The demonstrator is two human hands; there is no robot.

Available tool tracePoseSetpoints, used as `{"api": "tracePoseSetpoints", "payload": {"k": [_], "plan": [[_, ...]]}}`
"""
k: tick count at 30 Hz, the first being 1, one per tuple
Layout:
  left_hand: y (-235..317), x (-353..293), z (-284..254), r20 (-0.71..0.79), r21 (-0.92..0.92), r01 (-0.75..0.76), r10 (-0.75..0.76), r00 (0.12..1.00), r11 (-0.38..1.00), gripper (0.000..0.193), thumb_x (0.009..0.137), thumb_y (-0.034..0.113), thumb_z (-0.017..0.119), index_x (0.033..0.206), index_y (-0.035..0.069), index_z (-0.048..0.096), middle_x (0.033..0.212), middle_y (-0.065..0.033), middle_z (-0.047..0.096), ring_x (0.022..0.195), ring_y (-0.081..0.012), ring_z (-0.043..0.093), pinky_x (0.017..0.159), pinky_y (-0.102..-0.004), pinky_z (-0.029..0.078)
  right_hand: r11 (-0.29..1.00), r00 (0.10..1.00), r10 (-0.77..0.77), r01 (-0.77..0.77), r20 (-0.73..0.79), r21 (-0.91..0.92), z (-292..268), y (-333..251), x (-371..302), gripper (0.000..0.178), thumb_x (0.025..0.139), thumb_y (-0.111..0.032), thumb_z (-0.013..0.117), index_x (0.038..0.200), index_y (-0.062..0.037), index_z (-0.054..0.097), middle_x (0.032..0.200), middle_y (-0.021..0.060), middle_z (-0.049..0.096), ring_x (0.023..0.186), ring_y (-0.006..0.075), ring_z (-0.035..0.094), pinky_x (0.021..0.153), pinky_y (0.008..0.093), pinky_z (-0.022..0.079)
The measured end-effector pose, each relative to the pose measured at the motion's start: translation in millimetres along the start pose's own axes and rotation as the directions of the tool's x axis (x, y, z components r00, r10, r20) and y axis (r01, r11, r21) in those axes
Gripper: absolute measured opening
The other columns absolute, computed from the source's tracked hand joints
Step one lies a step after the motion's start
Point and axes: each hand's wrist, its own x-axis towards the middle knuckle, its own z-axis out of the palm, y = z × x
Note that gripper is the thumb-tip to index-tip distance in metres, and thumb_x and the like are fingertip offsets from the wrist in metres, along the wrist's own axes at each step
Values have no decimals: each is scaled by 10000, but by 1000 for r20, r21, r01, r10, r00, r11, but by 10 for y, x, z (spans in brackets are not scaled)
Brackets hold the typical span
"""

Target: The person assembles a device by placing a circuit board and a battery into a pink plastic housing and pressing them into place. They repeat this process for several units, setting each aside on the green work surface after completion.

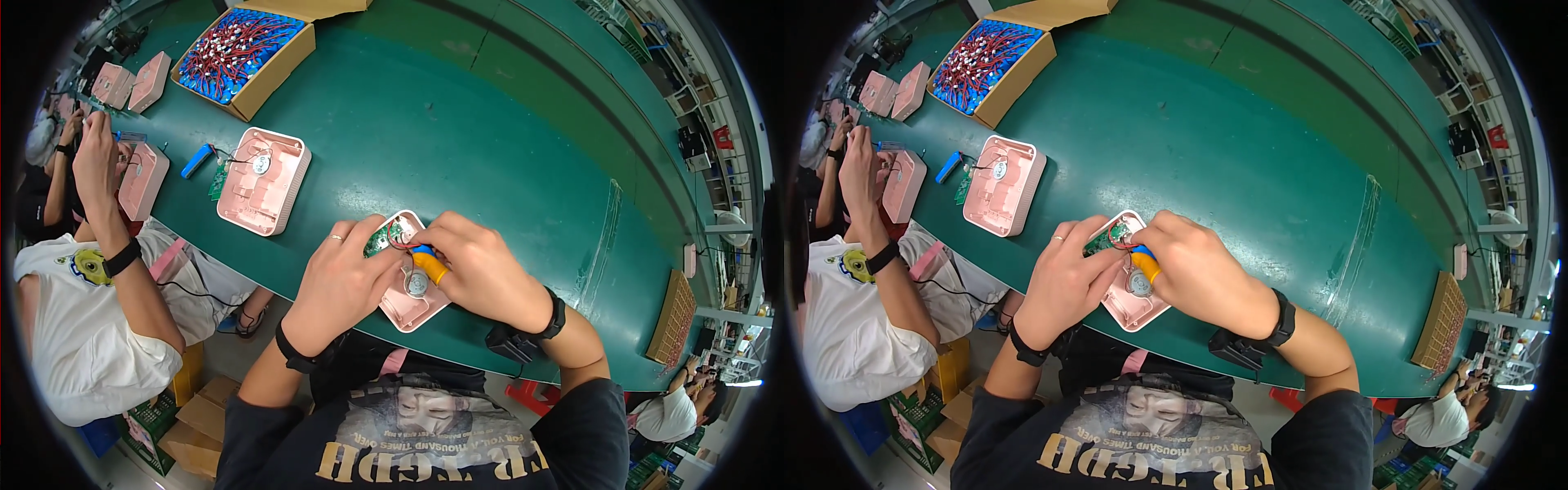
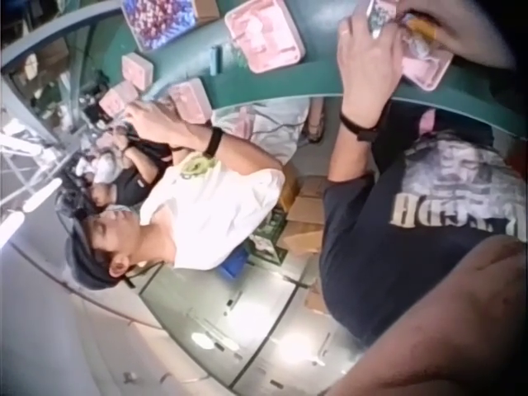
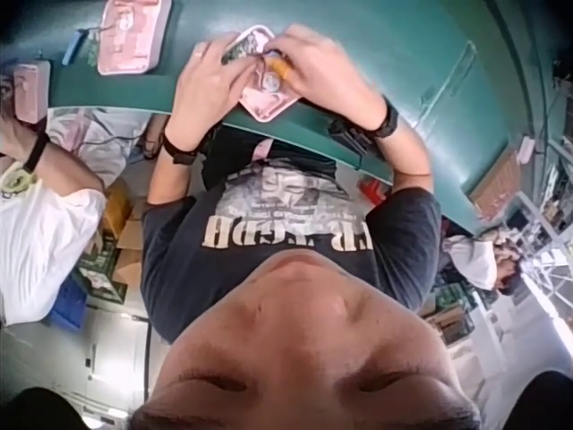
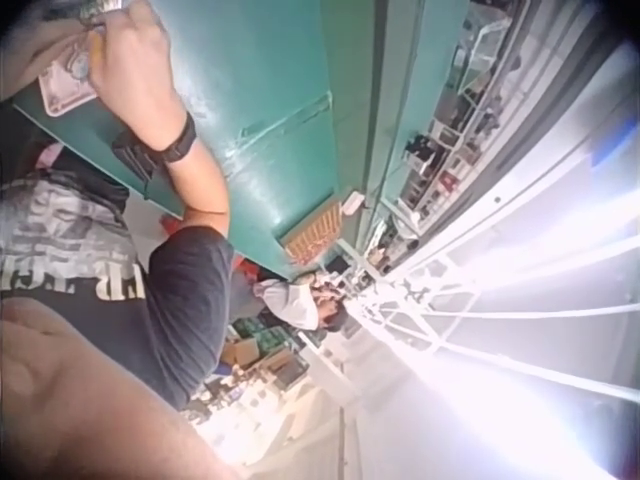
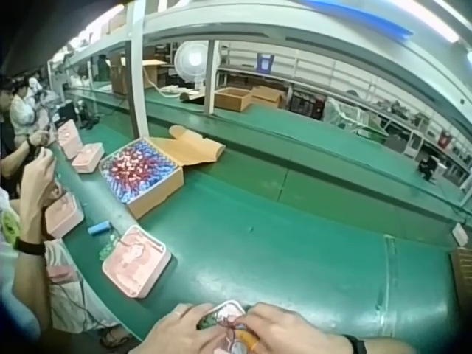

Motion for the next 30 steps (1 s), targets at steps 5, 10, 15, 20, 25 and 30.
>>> {"api": "tracePoseSetpoints", "payload": {"k": [5, 10, 15, 20, 25, 30], "plan": [[-20, -34, 14, 5, 15, 6, -6, 1000, 1000, 140, 925, 192, 789, 1039, 112, 790, 1307, -104, 653, 1078, -291, 645, 868, -395, 592, 992, 995, -64, 55, -74, -117, 125, 37, 18, 256, 858, 2, 803, 1112, -28, 788, 1020, 112, 635, 829, 277, 676, 722, 372, 578], [-24, -51, 30, -7, 2, 19, -19, 1000, 1000, 152, 928, 198, 787, 1053, 110, 790, 1313, -107, 653, 1062, -296, 650, 856, -399, 597, 986, 990, -91, 73, -112, -151, 159, 120, 36, 247, 855, -10, 817, 1098, -42, 786, 1089, 118, 624, 896, 294, 689, 769, 401, 589], [-45, -59, 48, -31, -19, 10, -10, 999, 1000, 189, 919, 171, 797, 1096, 104, 789, 1316, -108, 656, 1053, -301, 670, 855, -403, 597, 996, 991, 83, -81, -104, 25, 234, 100, 8, 283, 870, -21, 818, 1142, -53, 750, 1098, 121, 623, 914, 297, 698, 777, 403, 596], [-58, -160, 60, -112, -198, 95, -119, 987, 976, 217, 899, 82, 794, 1115, 64, 789, 1297, -167, 683, 1028, -354, 709, 878, -430, 592, 998, 991, 65, -67, -118, -11, 299, 192, -60, 292, 875, -25, 821, 1149, -59, 726, 1106, 127, 626, 936, 301, 710, 789, 403, 606], [-69, -221, 57, -105, -169, 138, -157, 982, 976, 245, 884, 96, 819, 1123, 61, 783, 1254, -131, 698, 1011, -323, 719, 844, -407, 608, 994, 993, -19, 6, -114, -111, 290, 200, -213, 342, 895, -83, 817, 1226, -72, 731, 1248, 137, 653, 974, 319, 718, 831, 399, 618], [-83, -256, 53, -112, 21, 88, -85, 990, 996, 229, 891, 89, 805, 1111, 27, 782, 1164, -137, 715, 985, -326, 714, 827, -410, 603, 961, 1000, -1, -5, -21, -278, 210, -132, -401, 574, 898, -309, 832, 1362, -14, 669, 1406, 215, 608, 1074, 379, 690, 881, 430, 612]]}}
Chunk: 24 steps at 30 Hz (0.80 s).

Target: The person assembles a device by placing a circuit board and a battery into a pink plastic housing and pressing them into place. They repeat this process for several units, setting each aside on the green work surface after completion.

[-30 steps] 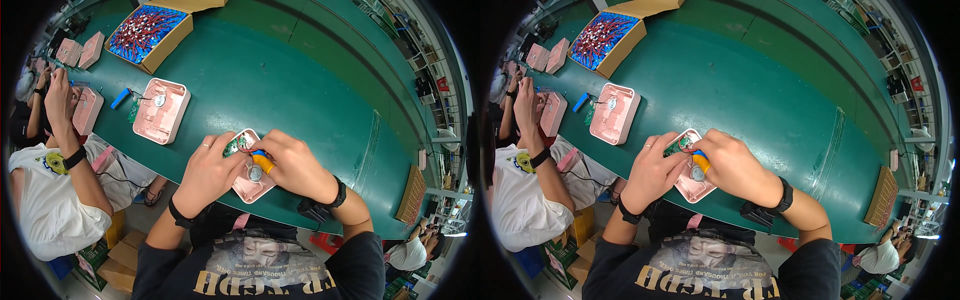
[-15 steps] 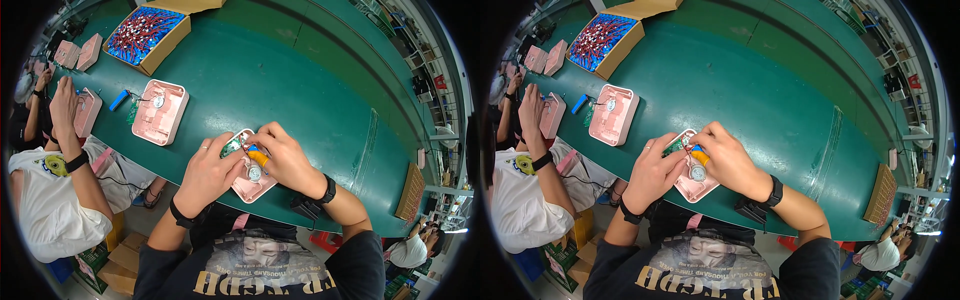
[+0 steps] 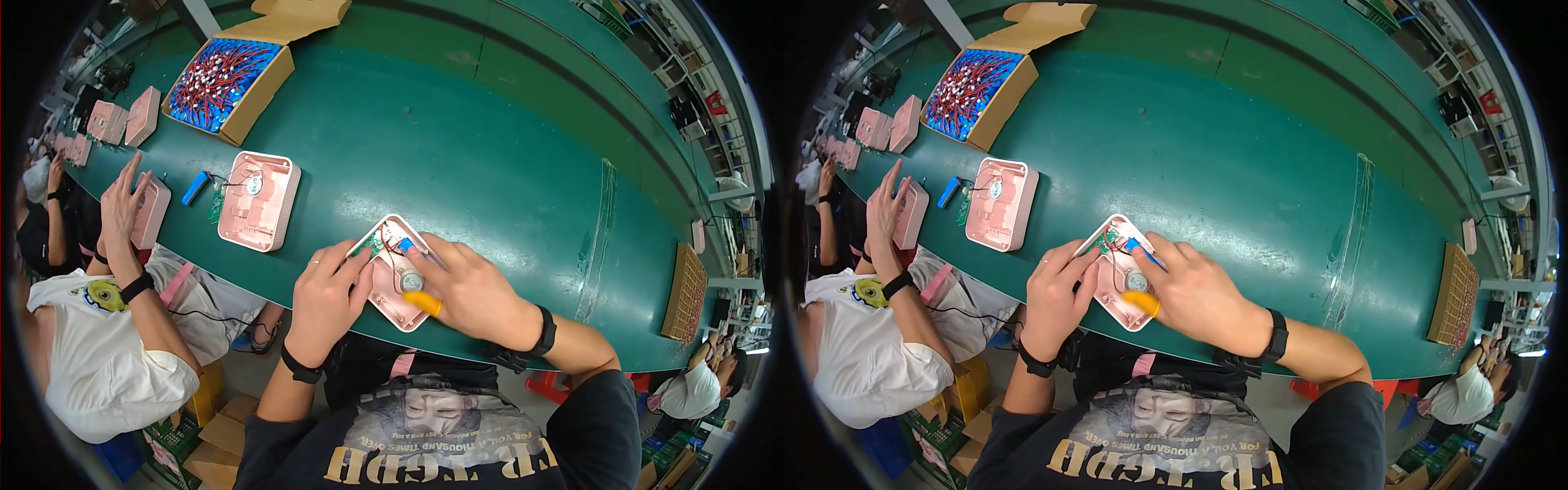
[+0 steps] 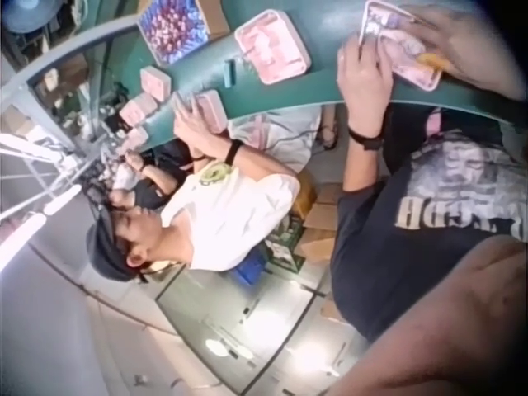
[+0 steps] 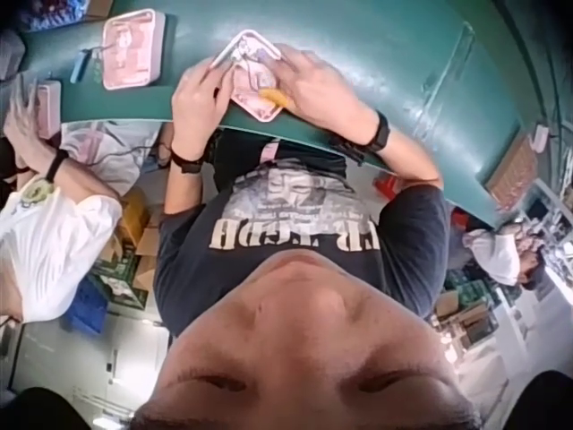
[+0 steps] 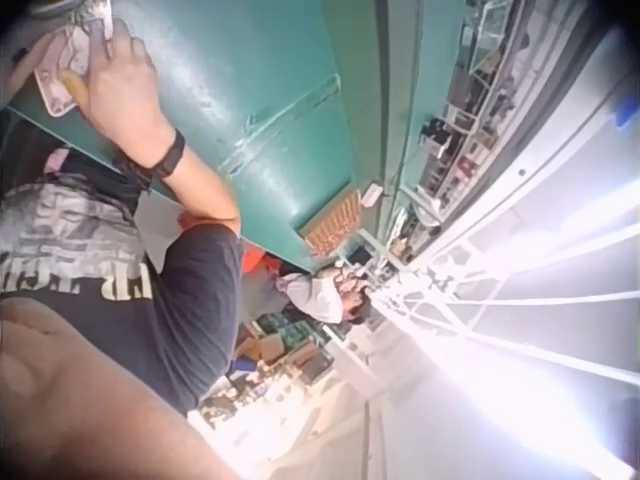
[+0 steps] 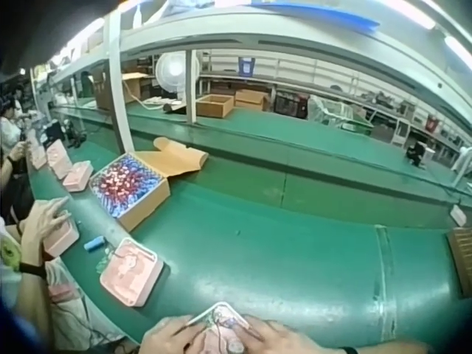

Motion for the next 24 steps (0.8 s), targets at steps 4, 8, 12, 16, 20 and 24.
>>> {"api": "tracePoseSetpoints", "payload": {"k": [4, 8, 12, 16, 20, 24], "plan": [[32, 53, -2, 46, 27, -13, 12, 999, 1000, 219, 899, 83, 794, 1106, 12, 781, 1119, -139, 716, 950, -331, 707, 808, -421, 597, 995, 997, 58, -54, 48, -84, 33, -137, -81, 832, 828, -456, 864, 1414, 72, 598, 1471, 302, 532, 1162, 431, 639, 919, 466, 595], [71, 61, -5, 73, 39, -11, 8, 997, 999, 204, 908, 83, 786, 1097, 7, 779, 1107, -143, 712, 924, -331, 700, 798, -430, 592, 979, 994, 106, -98, 36, -180, 189, -253, -91, 961, 756, -469, 893, 1429, 125, 550, 1481, 341, 484, 1195, 453, 601, 953, 487, 579], [70, 33, -11, 71, 54, -13, 9, 997, 998, 195, 914, 90, 784, 1090, 5, 777, 1106, -148, 711, 915, -330, 701, 799, -430, 591, 973, 991, 125, -111, 55, -204, 270, -172, -84, 964, 722, -417, 898, 1439, 120, 541, 1449, 318, 493, 1174, 440, 603, 972, 486, 570], [128, 59, -56, 90, 38, 9, -12, 996, 999, 199, 922, 95, 779, 1103, 11, 776, 1107, -153, 716, 918, -334, 705, 805, -428, 590, 990, 997, 75, -71, 32, -126, 110, -53, -111, 953, 713, -396, 899, 1448, 98, 546, 1415, 291, 507, 1155, 427, 612, 969, 480, 570], [178, 116, -53, 117, -3, 28, -27, 993, 1000, 204, 927, 88, 771, 1117, 15, 774, 1117, -160, 727, 933, -345, 713, 817, -429, 589, 994, 999, 29, -26, 34, -105, 56, 71, -166, 951, 719, -399, 900, 1460, 79, 546, 1419, 286, 503, 1148, 425, 615, 963, 475, 570], [162, 80, -53, 116, -14, 39, -37, 993, 999, 224, 916, 93, 781, 1126, 18, 769, 1132, -158, 727, 930, -344, 715, 816, -428, 591, 999, 1000, -5, 5, 13, -47, 52, 94, -143, 954, 725, -401, 904, 1470, 73, 543, 1434, 286, 497, 1157, 432, 612, 974, 484, 566]]}}
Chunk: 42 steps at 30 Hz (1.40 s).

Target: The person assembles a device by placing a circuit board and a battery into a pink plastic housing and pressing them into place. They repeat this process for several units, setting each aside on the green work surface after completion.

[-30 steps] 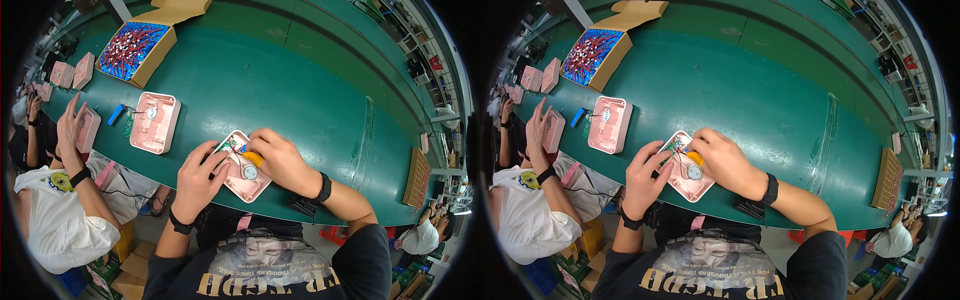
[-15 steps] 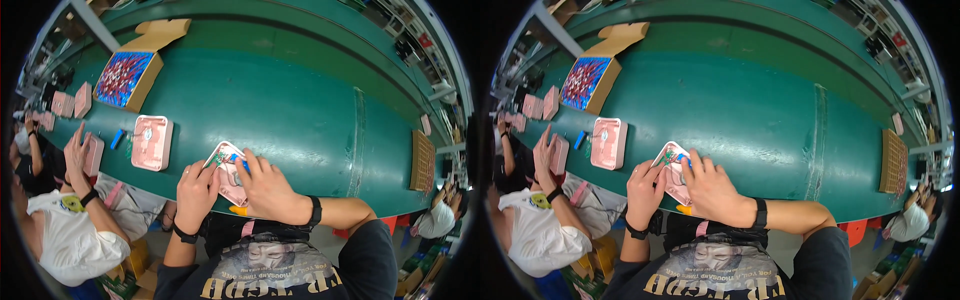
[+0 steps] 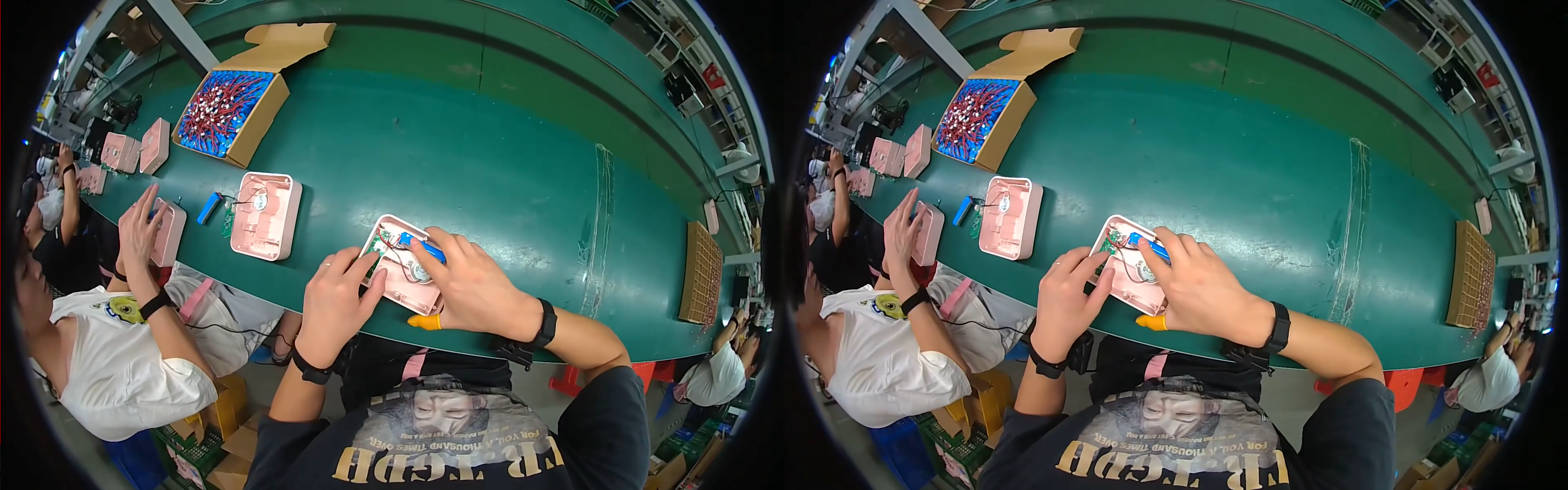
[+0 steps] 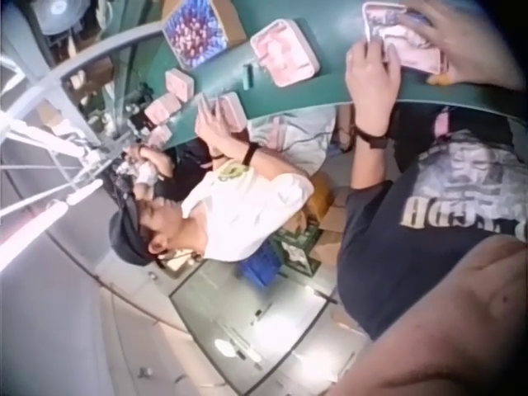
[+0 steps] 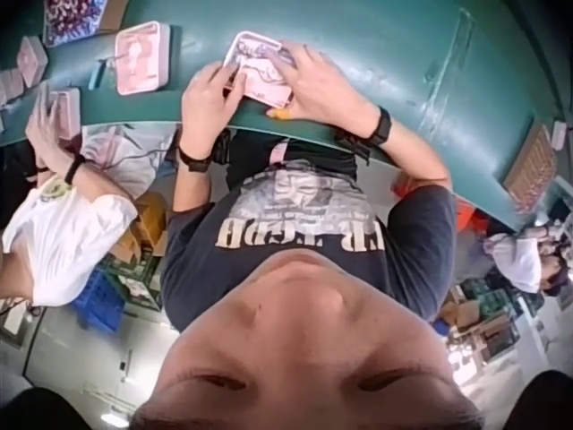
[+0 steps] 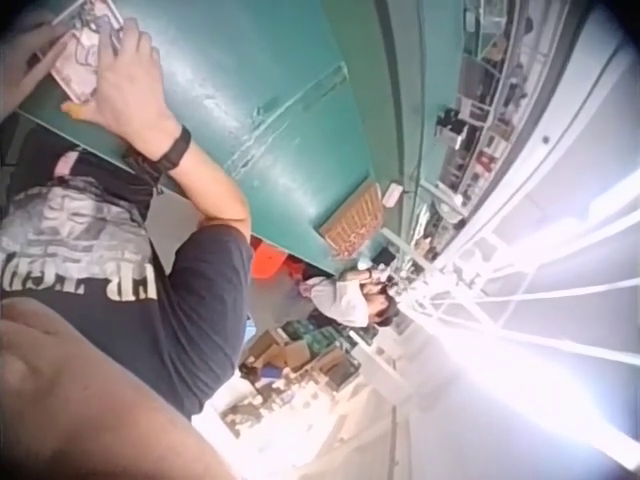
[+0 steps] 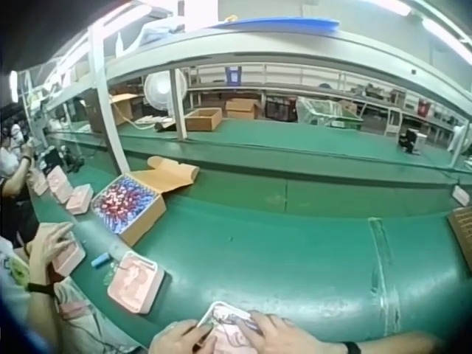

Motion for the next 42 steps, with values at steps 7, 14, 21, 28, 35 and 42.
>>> {"api": "tracePoseSetpoints", "payload": {"k": [7, 14, 21, 28, 35, 42], "plan": [[-1, 11, -192, -174, -30, -15, 9, 985, 999, 254, 886, 89, 804, 1128, 21, 774, 1186, -158, 727, 1022, -355, 714, 901, -428, 584, 1000, 997, 27, -26, -77, 13, -40, 169, -46, 908, 766, -370, 901, 1492, 42, 544, 1451, 288, 493, 1202, 447, 606, 1023, 502, 547], [-667, -55, -461, -407, 373, 317, -153, 901, 872, 818, 829, 201, 880, 1540, 35, 511, 1540, -272, 498, 1381, -492, 483, 1143, -543, 433, 971, 911, 231, -237, -342, 24, -507, 1236, 462, 753, 831, -324, 851, 1446, 36, 608, 1365, 304, 586, 1228, 464, 617, 1062, 460, 528], [-874, -48, -403, -411, 296, 447, -309, 857, 844, 1003, 796, 280, 918, 1603, -3, 395, 1563, -330, 434, 1439, -517, 428, 1189, -565, 390, 740, 674, 544, -666, -500, -94, -1017, 3179, 539, 830, 927, -584, 709, 1504, -1, 587, 1368, 356, 612, 1312, 496, 561, 1129, 494, 474], [-812, -116, -415, -400, 106, 447, -373, 837, 888, 1030, 776, 248, 927, 1616, 30, 373, 1560, -320, 418, 1386, -512, 502, 1138, -542, 465, 500, 441, 715, -865, -543, -44, -951, 3449, 667, 879, 917, -634, 725, 1507, 0, 574, 1466, 363, 547, 1359, 475, 554, 1128, 520, 481], [-529, -185, -319, -263, 11, 270, -258, 930, 963, 1042, 738, 214, 944, 1603, 48, 387, 1547, -301, 422, 1374, -505, 523, 1122, -529, 493, 976, 888, 218, -186, -405, 117, -863, 1810, 753, 399, 979, -228, 780, 1341, -75, 705, 1368, 163, 675, 1287, 367, 635, 1118, 434, 494], [-81, -68, -23, -45, -113, 63, -69, 997, 992, 1069, 711, 210, 964, 1602, 59, 393, 1573, -288, 392, 1377, -509, 517, 1120, -527, 498, 965, 985, -66, 103, -157, 242, -208, 497, 713, 459, 883, -263, 861, 1274, -68, 723, 1255, 129, 677, 1168, 337, 666, 1033, 421, 538]]}}
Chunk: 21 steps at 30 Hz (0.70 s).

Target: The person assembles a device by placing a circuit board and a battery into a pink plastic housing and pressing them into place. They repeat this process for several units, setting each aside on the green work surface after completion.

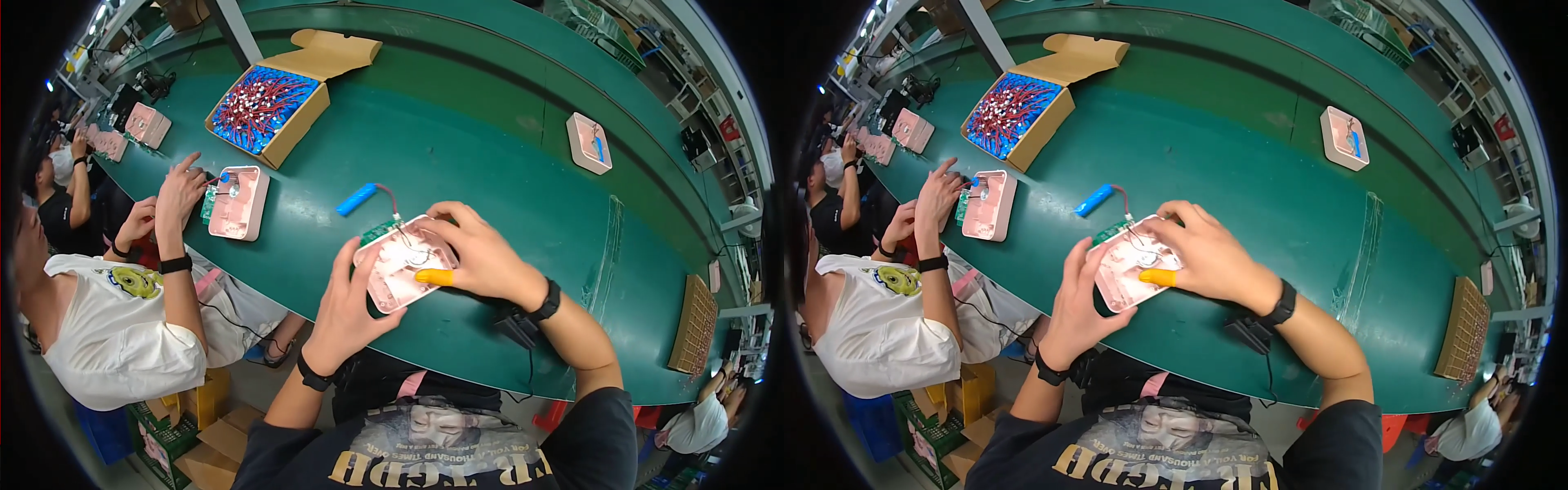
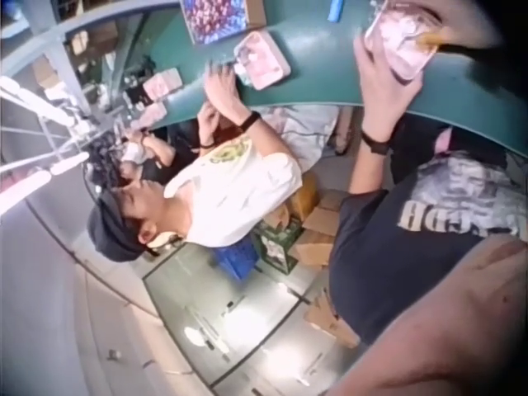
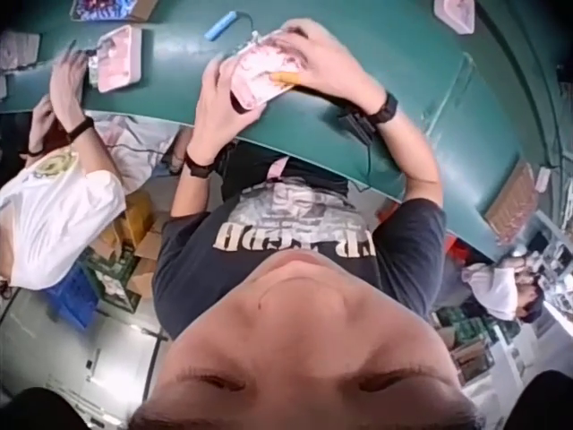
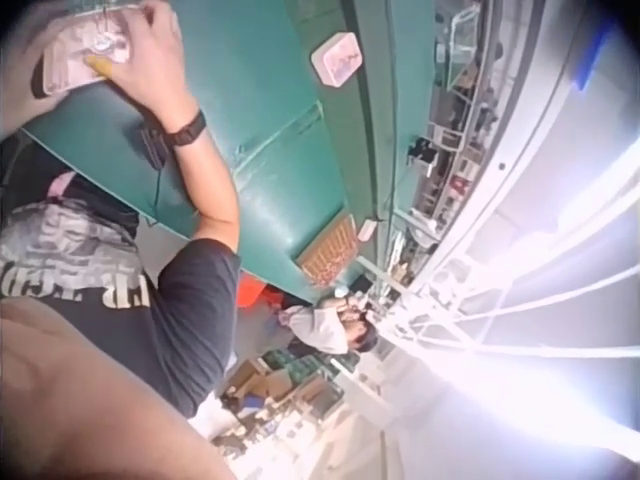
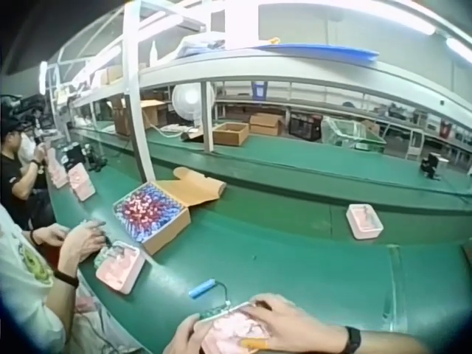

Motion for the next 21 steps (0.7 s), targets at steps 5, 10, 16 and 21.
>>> {"api": "tracePoseSetpoints", "payload": {"k": [5, 10, 16, 21], "plan": [[58, -51, 48, 81, -65, -84, 89, 993, 994, 1088, 710, 240, 971, 1617, 65, 397, 1595, -291, 369, 1369, -522, 517, 1117, -533, 497, 1000, 998, 11, -13, 58, 24, 53, 0, -133, 355, 932, -196, 822, 1232, -40, 714, 1249, 131, 676, 1143, 296, 677, 1032, 388, 534], [95, -33, -89, 200, -54, -56, 65, 978, 997, 1096, 724, 302, 966, 1632, 64, 400, 1590, -291, 410, 1384, -500, 513, 1114, -508, 498, 799, 958, 166, -269, 233, 537, 44, 94, -253, 168, 1021, -122, 739, 1148, -18, 705, 1258, 126, 684, 1135, 229, 681, 1021, 353, 531], [-149, 213, 6, 160, -198, 137, -106, 981, 971, 810, 851, 230, 879, 1544, 12, 520, 1366, -225, 648, 1225, -396, 640, 1035, -457, 539, 704, 951, 190, -304, 243, 642, 128, 77, -363, 100, 1056, -95, 694, 1108, -11, 706, 1235, 113, 697, 1142, 216, 677, 1024, 354, 530], [-151, 374, 20, 267, -451, 334, -231, 935, 828, 485, 963, 31, 756, 1424, -34, 621, 1126, -87, 747, 1007, -185, 713, 911, -326, 568, 801, 966, 208, -260, 157, 540, 55, 79, -394, 89, 1045, -57, 690, 1118, -15, 719, 1214, 118, 710, 1131, 237, 695, 1002, 359, 554]]}}
